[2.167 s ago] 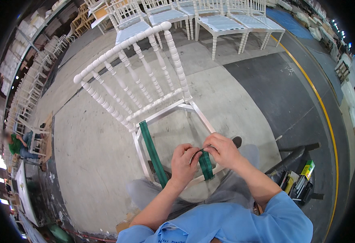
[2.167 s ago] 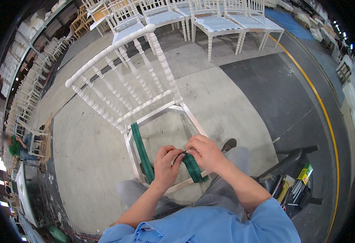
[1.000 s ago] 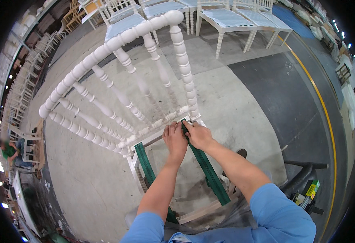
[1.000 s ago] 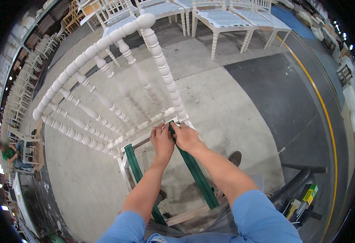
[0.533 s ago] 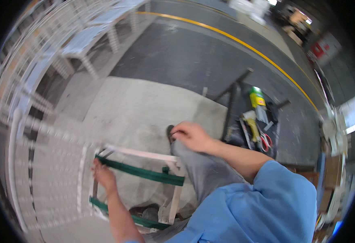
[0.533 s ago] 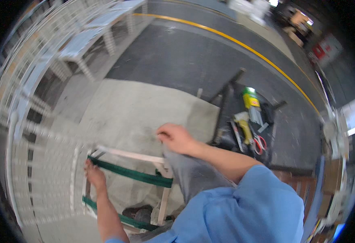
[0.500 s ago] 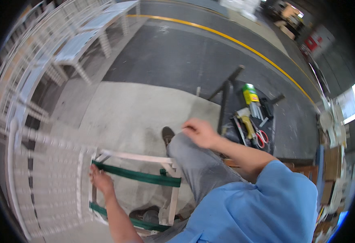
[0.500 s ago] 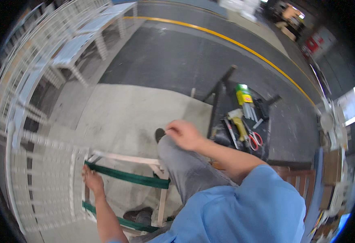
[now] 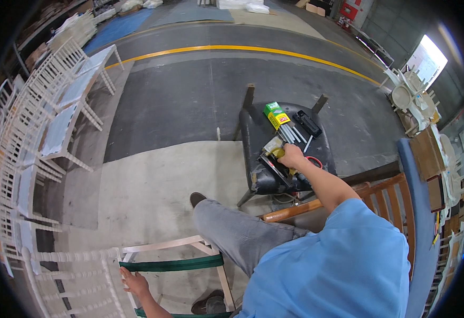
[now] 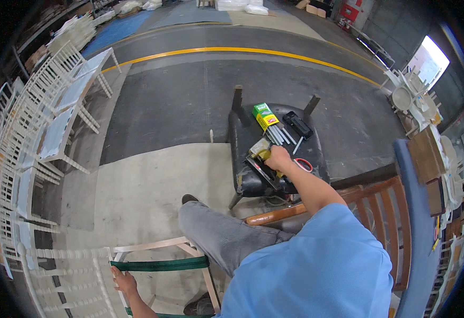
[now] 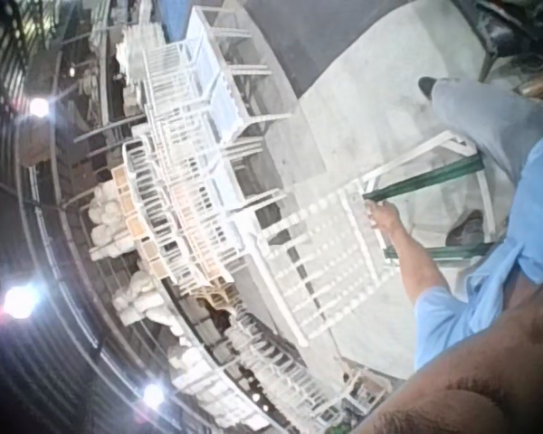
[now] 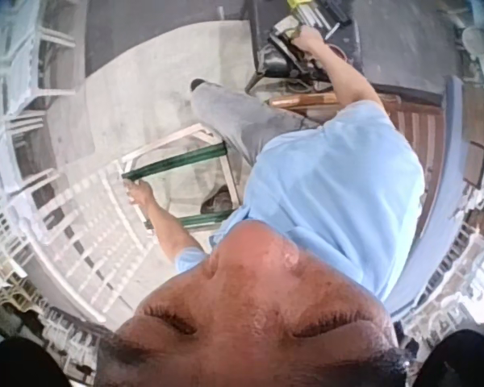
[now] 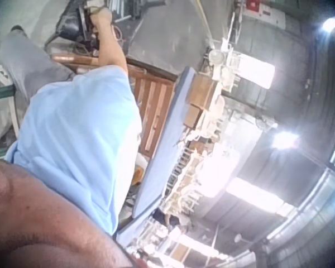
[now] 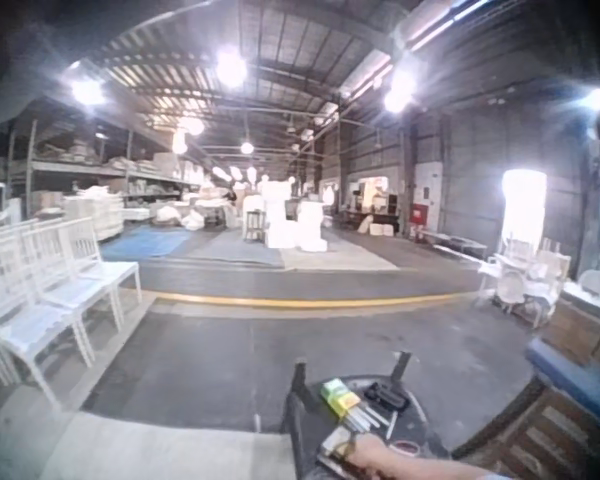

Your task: The person attaches green webbing slings to a white wooden chair frame. They position each sling across the seat, secure it with a staple gun, and trim the excess with scissors.

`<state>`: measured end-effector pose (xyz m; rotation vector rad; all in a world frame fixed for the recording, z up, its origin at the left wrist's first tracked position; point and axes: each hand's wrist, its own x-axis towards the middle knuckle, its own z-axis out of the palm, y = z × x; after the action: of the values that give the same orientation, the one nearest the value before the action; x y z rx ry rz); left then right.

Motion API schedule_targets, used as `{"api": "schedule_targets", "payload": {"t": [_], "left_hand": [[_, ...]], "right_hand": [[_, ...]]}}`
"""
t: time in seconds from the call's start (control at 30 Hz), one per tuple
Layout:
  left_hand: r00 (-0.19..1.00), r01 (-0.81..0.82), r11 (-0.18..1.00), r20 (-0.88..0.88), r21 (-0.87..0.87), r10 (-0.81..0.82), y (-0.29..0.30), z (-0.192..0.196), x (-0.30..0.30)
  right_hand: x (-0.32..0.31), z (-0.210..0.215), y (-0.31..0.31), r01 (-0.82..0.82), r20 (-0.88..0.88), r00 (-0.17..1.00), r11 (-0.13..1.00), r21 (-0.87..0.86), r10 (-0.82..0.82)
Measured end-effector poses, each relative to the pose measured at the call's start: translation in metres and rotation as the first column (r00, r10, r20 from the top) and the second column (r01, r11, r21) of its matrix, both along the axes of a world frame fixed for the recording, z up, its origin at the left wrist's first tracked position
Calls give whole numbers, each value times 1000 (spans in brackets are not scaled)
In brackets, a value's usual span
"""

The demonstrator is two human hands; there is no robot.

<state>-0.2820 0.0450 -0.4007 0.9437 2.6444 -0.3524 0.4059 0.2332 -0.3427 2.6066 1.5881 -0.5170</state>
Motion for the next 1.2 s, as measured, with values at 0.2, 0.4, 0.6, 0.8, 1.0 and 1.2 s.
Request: {"api": "schedule_targets", "payload": {"t": [0.2, 0.4, 0.6, 0.8, 1.0, 1.2], "left_hand": [[1000, -11, 997, 26, 77, 9, -8, -6, -2], [979, -104, 767, 201, 634, -34, -32, -34, -23], [997, -46, 925, 73, 378, 19, -35, -53, -28], [997, -66, 844, 67, 533, 35, -40, -54, -28], [999, -47, 790, 18, 611, 45, -41, -71, -25], [995, -91, 792, 83, 604, 51, -40, -78, -25]], "right_hand": [[-27, 25, -8, -14, -112, 993, 991, 130, 28], [-161, 78, 15, -429, -310, 779, 824, 371, 545], [-376, 121, 0, -654, -889, 298, 752, 75, 347], [-571, 50, -50, -795, -934, 241, 606, -32, 266], [-645, -6, -78, -796, -896, 285, 604, -24, 340], [-660, -27, -81, -813, -854, 268, 580, 47, 446]]}}
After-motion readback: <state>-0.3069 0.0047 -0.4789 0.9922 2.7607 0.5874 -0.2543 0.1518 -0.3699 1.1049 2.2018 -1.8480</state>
